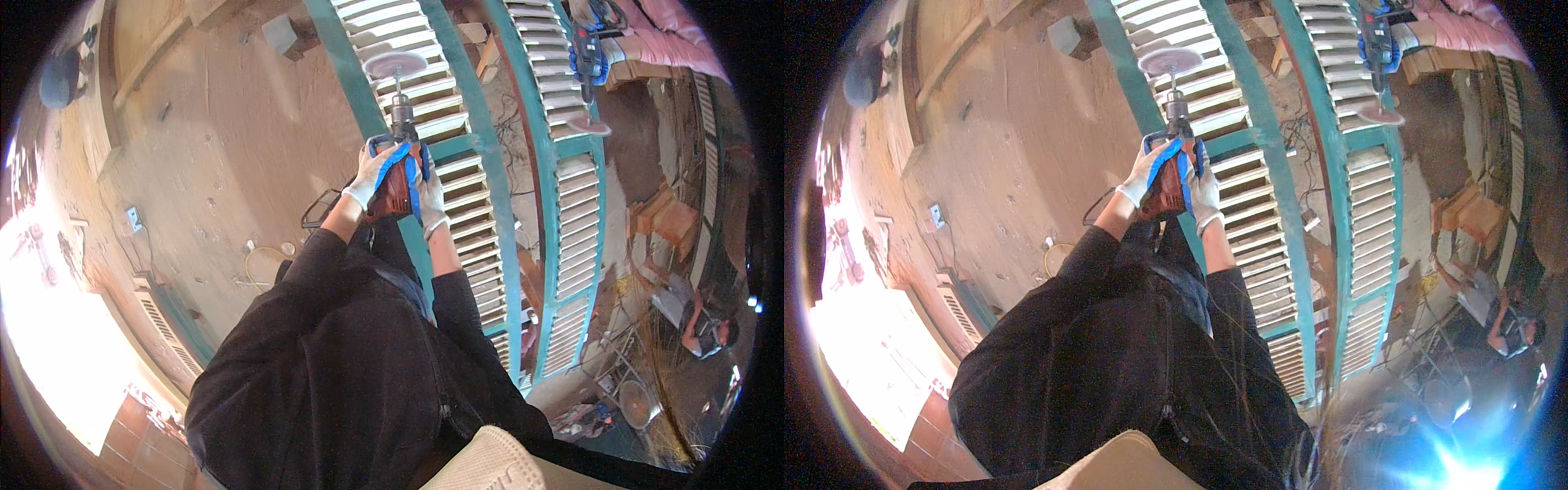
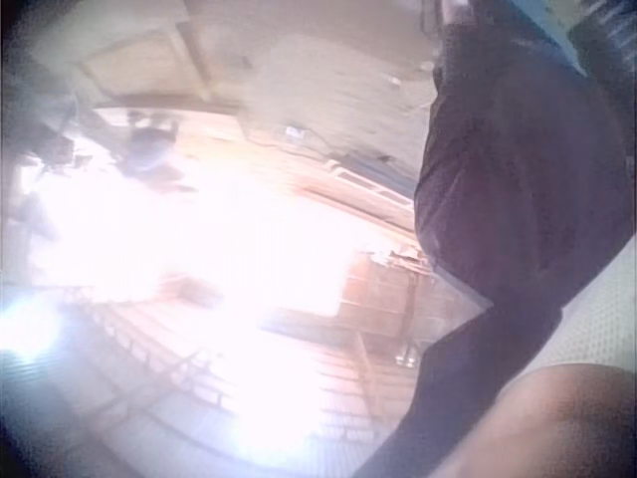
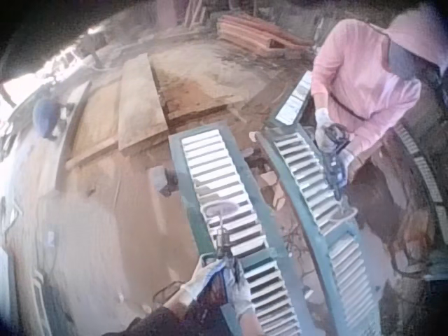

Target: The person uses a handheld power sander to smooth the surface of wooden slats arranged on a green frame. The person moves the sander along the slats, adjusting position to cover different sections.

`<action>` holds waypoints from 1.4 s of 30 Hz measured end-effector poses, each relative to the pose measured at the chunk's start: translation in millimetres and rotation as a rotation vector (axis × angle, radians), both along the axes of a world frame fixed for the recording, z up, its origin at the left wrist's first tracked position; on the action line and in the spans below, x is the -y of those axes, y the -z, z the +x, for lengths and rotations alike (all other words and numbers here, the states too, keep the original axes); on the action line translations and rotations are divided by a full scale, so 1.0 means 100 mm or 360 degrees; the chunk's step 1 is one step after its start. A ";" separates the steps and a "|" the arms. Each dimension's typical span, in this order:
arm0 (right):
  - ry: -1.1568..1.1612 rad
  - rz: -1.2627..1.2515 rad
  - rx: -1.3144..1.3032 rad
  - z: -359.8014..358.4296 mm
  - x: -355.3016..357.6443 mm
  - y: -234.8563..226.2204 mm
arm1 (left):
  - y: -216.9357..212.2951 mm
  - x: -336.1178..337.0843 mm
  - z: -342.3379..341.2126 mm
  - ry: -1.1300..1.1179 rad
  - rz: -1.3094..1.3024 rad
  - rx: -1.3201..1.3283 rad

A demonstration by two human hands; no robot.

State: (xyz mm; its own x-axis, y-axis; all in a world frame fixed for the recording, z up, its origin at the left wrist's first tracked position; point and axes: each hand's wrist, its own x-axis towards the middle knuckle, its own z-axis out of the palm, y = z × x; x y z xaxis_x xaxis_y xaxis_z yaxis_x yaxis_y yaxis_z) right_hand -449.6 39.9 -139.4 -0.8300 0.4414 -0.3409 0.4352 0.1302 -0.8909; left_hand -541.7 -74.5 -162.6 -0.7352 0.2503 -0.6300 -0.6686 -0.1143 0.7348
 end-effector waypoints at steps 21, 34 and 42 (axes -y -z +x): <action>-0.0423 -0.0588 -0.0151 1.13 0.23 -1.66 | -1.54 0.00 0.18 -0.0030 0.2344 0.0762; 0.0287 0.0916 -0.0652 1.19 -0.11 -2.22 | -2.12 1.09 0.25 0.0044 0.1756 0.0404; -0.0363 -0.1043 -0.0379 0.83 0.93 -0.52 | -2.80 1.49 0.42 -0.1149 0.2451 0.2247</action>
State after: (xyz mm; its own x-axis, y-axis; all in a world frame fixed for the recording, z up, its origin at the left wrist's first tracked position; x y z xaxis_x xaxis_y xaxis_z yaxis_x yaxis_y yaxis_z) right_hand -366.7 -53.5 -87.6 -0.9614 0.0161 -0.2748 0.2460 -0.3977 -0.8839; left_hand -499.7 -223.3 117.8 -0.2806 0.9054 -0.3185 -0.1173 -0.3617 -0.9249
